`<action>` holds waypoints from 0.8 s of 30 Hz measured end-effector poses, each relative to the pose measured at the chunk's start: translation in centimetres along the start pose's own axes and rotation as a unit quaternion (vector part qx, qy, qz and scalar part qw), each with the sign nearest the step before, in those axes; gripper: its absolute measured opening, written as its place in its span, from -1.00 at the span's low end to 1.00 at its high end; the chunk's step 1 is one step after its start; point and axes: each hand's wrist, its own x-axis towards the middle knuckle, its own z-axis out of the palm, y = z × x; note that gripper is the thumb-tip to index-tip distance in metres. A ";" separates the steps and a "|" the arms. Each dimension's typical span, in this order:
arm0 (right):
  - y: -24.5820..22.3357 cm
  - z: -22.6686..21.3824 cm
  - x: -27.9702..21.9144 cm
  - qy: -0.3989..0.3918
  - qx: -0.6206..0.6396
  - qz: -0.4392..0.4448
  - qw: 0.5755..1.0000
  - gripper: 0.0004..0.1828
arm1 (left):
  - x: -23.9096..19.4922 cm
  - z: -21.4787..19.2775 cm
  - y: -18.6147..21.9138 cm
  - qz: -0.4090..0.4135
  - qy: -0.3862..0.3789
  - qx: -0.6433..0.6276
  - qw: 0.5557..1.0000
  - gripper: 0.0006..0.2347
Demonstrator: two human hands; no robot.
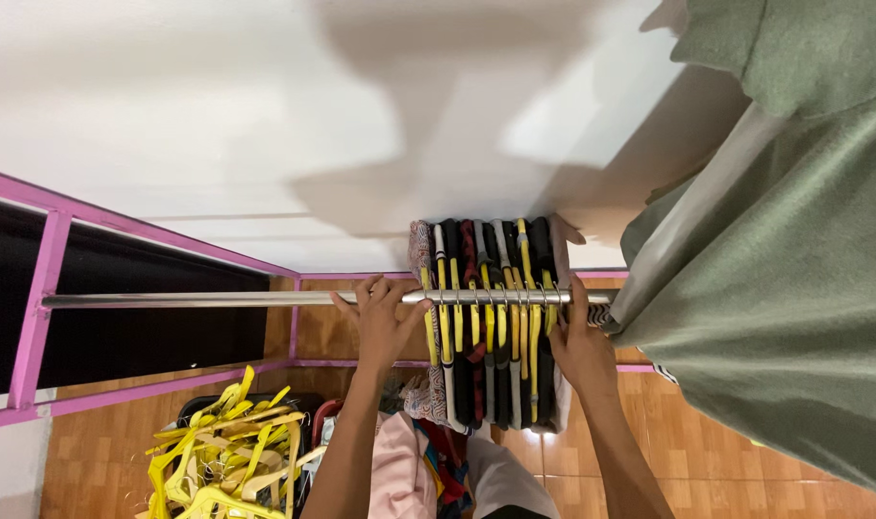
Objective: The person sits on a low stool and hangs a patterned short-sleeved shirt on a yellow hanger, then places it on a metal clothing rack. They then pick up a light pink top, place it on a hanger, and prepare to hang it.
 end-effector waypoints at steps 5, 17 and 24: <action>-0.7 0.0 0.4 0.005 0.065 -0.023 0.998 -0.06 | 0.0 -0.1 0.1 0.005 0.017 -0.012 1.000 -0.57; -1.4 0.2 -1.3 0.097 0.085 0.044 0.991 0.04 | -0.2 -1.6 0.5 -0.010 -0.025 -0.080 0.996 -0.59; -3.4 0.6 -1.5 0.011 0.122 0.030 0.992 -0.06 | -0.4 -3.0 0.8 -0.002 -0.046 -0.108 0.993 -0.55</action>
